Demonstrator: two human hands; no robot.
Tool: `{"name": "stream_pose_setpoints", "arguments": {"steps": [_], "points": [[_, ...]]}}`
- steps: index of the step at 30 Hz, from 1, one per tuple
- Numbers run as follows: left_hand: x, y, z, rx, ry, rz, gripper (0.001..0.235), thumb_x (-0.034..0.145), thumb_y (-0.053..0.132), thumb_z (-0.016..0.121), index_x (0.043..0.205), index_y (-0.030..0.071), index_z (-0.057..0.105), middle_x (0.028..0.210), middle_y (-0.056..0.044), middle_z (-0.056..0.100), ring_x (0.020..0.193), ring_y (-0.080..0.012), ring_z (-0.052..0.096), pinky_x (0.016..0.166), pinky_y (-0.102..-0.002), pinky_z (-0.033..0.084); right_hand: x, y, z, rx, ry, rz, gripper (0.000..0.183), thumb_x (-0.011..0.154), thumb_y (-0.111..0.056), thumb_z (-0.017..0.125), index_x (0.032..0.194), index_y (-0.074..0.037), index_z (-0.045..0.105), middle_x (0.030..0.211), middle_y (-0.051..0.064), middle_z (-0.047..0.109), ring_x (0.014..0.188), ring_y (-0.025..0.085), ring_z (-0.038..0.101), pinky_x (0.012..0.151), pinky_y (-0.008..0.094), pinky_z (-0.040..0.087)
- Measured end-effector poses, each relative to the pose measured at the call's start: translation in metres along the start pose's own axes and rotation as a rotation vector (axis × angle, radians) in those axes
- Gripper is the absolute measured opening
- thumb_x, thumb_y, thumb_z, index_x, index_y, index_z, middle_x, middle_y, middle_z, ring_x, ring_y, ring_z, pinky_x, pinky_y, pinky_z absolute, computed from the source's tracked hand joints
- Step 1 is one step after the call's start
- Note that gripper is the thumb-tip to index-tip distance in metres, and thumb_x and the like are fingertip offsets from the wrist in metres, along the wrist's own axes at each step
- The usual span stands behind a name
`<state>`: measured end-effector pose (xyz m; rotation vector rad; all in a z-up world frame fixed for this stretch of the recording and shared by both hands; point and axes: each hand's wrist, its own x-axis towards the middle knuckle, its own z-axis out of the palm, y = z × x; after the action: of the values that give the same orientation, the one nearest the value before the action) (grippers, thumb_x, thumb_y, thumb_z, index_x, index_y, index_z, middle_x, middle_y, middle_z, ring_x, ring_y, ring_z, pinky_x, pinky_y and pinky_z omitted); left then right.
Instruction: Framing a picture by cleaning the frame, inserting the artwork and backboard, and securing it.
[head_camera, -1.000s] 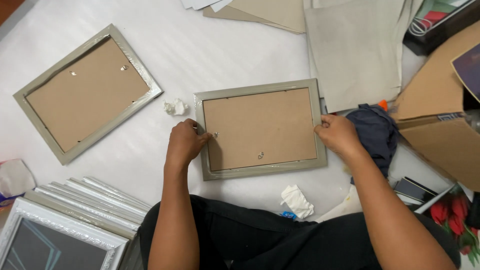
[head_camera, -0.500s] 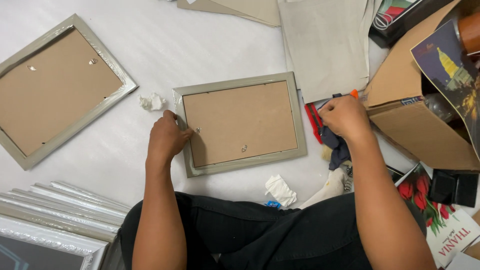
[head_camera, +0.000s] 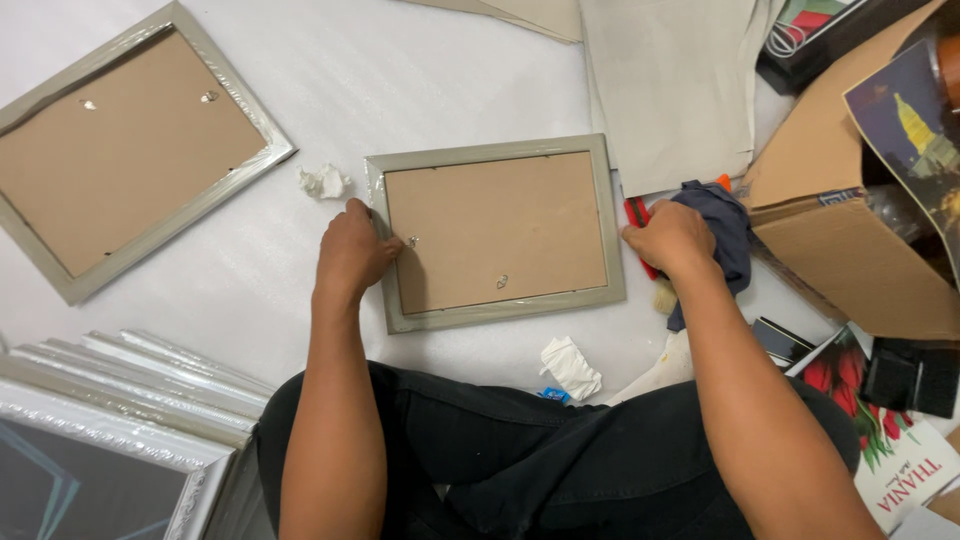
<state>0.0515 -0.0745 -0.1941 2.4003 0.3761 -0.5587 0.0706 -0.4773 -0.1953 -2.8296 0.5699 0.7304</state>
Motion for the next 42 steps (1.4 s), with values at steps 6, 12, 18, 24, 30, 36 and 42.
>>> {"name": "stream_pose_setpoints", "arguments": {"steps": [6,12,18,24,30,36,42], "points": [[0.001,-0.006,0.004,-0.034,0.032,-0.036,0.052,0.078,0.018,0.082,0.114,-0.01,0.058,0.105,-0.035,0.067,0.104,-0.0522,0.069,0.088,-0.059,0.057,-0.022,-0.039,0.01,0.187,0.074,-0.155,0.055,0.089,-0.048,0.066,0.11,0.003,0.066,0.11,0.031,0.07,0.117,0.05,0.063,0.094,0.058,0.051],[0.002,-0.001,0.0,0.042,0.006,-0.02,0.047,0.08,0.018,0.084,0.108,-0.012,0.061,0.098,-0.036,0.069,0.097,-0.0523,0.07,0.081,-0.059,0.059,0.003,-0.021,0.042,0.097,0.199,-0.234,0.045,0.094,-0.042,0.057,0.111,0.0,0.062,0.106,0.027,0.069,0.107,0.049,0.067,0.086,0.059,0.054],[-0.003,0.007,-0.003,0.096,0.001,0.005,0.043,0.083,0.018,0.081,0.107,-0.013,0.06,0.097,-0.037,0.069,0.096,-0.0533,0.071,0.081,-0.059,0.059,0.003,-0.022,0.042,0.115,0.197,-0.195,0.043,0.094,-0.042,0.055,0.108,-0.003,0.064,0.105,0.024,0.07,0.106,0.047,0.068,0.085,0.057,0.055],[-0.002,0.006,-0.003,0.093,-0.005,0.012,0.046,0.085,0.02,0.082,0.107,-0.014,0.06,0.096,-0.037,0.069,0.095,-0.054,0.07,0.079,-0.059,0.059,0.0,-0.025,0.037,0.133,0.162,-0.19,0.041,0.094,-0.041,0.053,0.106,-0.003,0.062,0.105,0.025,0.07,0.105,0.048,0.068,0.084,0.057,0.055],[0.0,0.005,0.0,0.102,-0.021,0.016,0.045,0.086,0.021,0.08,0.109,-0.013,0.061,0.097,-0.037,0.069,0.096,-0.0533,0.071,0.079,-0.059,0.059,0.005,-0.022,0.038,0.134,0.156,-0.191,0.038,0.093,-0.037,0.052,0.102,-0.001,0.062,0.101,0.027,0.069,0.103,0.05,0.068,0.081,0.058,0.055],[0.0,0.006,0.0,0.09,-0.024,0.006,0.047,0.086,0.021,0.08,0.111,-0.014,0.061,0.099,-0.037,0.069,0.098,-0.0536,0.07,0.083,-0.059,0.059,0.002,-0.025,0.035,0.102,0.122,-0.143,0.041,0.092,-0.038,0.052,0.109,-0.002,0.064,0.107,0.026,0.07,0.108,0.049,0.067,0.087,0.057,0.054],[-0.007,0.011,-0.007,0.086,0.064,-0.023,0.049,0.084,0.024,0.083,0.11,-0.013,0.062,0.099,-0.035,0.069,0.099,-0.0506,0.071,0.081,-0.057,0.06,-0.003,-0.024,0.02,0.084,0.072,-0.178,0.049,0.093,-0.042,0.059,0.115,0.002,0.067,0.111,0.031,0.071,0.113,0.051,0.066,0.089,0.057,0.054]]}}
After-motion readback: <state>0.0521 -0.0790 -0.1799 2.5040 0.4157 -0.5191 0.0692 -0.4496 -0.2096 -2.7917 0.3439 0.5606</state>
